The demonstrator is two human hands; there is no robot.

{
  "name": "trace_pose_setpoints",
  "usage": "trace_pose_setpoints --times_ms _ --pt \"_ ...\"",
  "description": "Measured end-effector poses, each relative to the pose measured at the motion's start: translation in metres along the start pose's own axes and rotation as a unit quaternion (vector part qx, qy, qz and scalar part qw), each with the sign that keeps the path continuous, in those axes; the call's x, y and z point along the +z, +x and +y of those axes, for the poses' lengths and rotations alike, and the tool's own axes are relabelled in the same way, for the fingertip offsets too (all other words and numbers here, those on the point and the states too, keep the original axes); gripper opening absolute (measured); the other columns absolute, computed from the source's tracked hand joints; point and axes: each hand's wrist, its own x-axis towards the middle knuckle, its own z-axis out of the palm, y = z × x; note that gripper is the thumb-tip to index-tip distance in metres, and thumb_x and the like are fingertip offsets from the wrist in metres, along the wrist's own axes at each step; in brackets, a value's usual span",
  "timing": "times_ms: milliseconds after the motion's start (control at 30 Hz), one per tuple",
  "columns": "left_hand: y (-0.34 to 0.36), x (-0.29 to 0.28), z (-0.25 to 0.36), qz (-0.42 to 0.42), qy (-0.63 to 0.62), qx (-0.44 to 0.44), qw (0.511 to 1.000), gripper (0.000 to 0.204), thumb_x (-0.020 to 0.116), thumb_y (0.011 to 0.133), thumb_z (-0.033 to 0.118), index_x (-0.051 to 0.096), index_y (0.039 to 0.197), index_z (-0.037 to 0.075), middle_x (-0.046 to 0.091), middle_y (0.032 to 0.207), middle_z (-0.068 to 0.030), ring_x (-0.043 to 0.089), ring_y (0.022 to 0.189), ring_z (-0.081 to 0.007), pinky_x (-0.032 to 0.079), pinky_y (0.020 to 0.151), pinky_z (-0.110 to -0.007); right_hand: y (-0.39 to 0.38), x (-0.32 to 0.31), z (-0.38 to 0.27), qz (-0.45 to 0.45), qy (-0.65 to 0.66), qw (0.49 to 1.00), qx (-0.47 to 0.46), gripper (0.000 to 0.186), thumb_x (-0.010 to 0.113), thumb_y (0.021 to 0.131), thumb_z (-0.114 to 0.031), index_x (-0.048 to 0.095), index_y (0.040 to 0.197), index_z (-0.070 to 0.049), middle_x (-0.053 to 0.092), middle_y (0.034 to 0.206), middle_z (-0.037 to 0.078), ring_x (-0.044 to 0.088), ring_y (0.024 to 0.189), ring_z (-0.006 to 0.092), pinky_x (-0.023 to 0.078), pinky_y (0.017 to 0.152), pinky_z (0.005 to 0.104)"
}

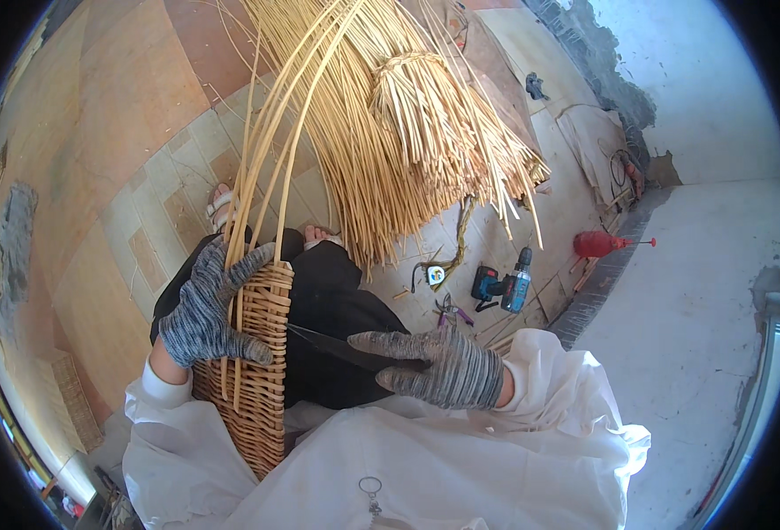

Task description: The person weaves a basket using thin reeds, interlacing them through a partially completed basket frame held on their lap. They repeatedly pull reeds through the weave and use a metal tool to tighten the structure.

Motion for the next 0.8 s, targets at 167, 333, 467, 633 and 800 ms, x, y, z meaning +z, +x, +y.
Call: trace_pose_setpoints --times_ms 167,333,467,633,800 --pt "0.001 0.000 0.001 -0.013 0.008 -0.015 1.000 0.111 0.075 0.049 0.068 0.038 0.140 0.017 0.035 0.131 -0.0296 0.031 0.124 -0.0475 0.021 0.107 -0.051 0.015 -0.029 -0.041 -0.097 0.231 0.916 0.312 0.045 0.061 0.087 -0.019 0.050 0.131 -0.016 0.065 0.081 0.005 0.057 0.051 0.0106 0.047 0.045 0.0249" --pt "0.004 -0.004 0.003 -0.003 0.015 0.003 1.000 0.110 0.076 0.049 0.067 0.039 0.139 0.016 0.041 0.124 -0.0279 0.038 0.118 -0.0446 0.025 0.104 -0.051 0.014 -0.026 -0.055 -0.067 0.260 0.906 0.327 0.045 0.058 0.089 -0.020 0.048 0.133 -0.016 0.060 0.070 0.002 0.051 0.045 0.0069 0.043 0.040 0.0219" --pt "0.007 -0.004 0.001 -0.048 -0.021 -0.043 0.998 0.111 0.080 0.043 0.063 0.043 0.136 0.014 0.036 0.131 -0.0280 0.033 0.122 -0.0462 0.023 0.105 -0.049 0.019 -0.026 -0.063 -0.051 0.240 0.905 0.347 0.047 0.059 0.088 -0.021 0.048 0.133 -0.015 0.061 0.071 0.001 0.052 0.047 0.0069 0.044 0.042 0.0229" --pt "0.002 0.010 -0.010 0.017 -0.009 0.022 1.000 0.109 0.073 0.048 0.071 0.044 0.134 0.012 0.047 0.117 -0.0235 0.044 0.108 -0.0402 0.027 0.100 -0.050 0.034 -0.040 -0.064 -0.083 0.147 0.940 0.298 0.044 0.060 0.087 -0.020 0.052 0.130 -0.014 0.060 0.070 0.001 0.050 0.048 0.0067 0.042 0.040 0.0227" --pt "0.006 0.013 -0.010 0.041 -0.021 0.026 0.999 0.112 0.074 0.043 0.072 0.046 0.133 0.010 0.045 0.112 -0.0238 0.044 0.107 -0.0407 0.029 0.097 -0.049 0.034 -0.041 -0.044 -0.078 0.257 0.920 0.285 0.042 0.062 0.083 -0.014 0.057 0.125 -0.014 0.062 0.075 0.003 0.054 0.053 0.0098 0.047 0.048 0.0253"
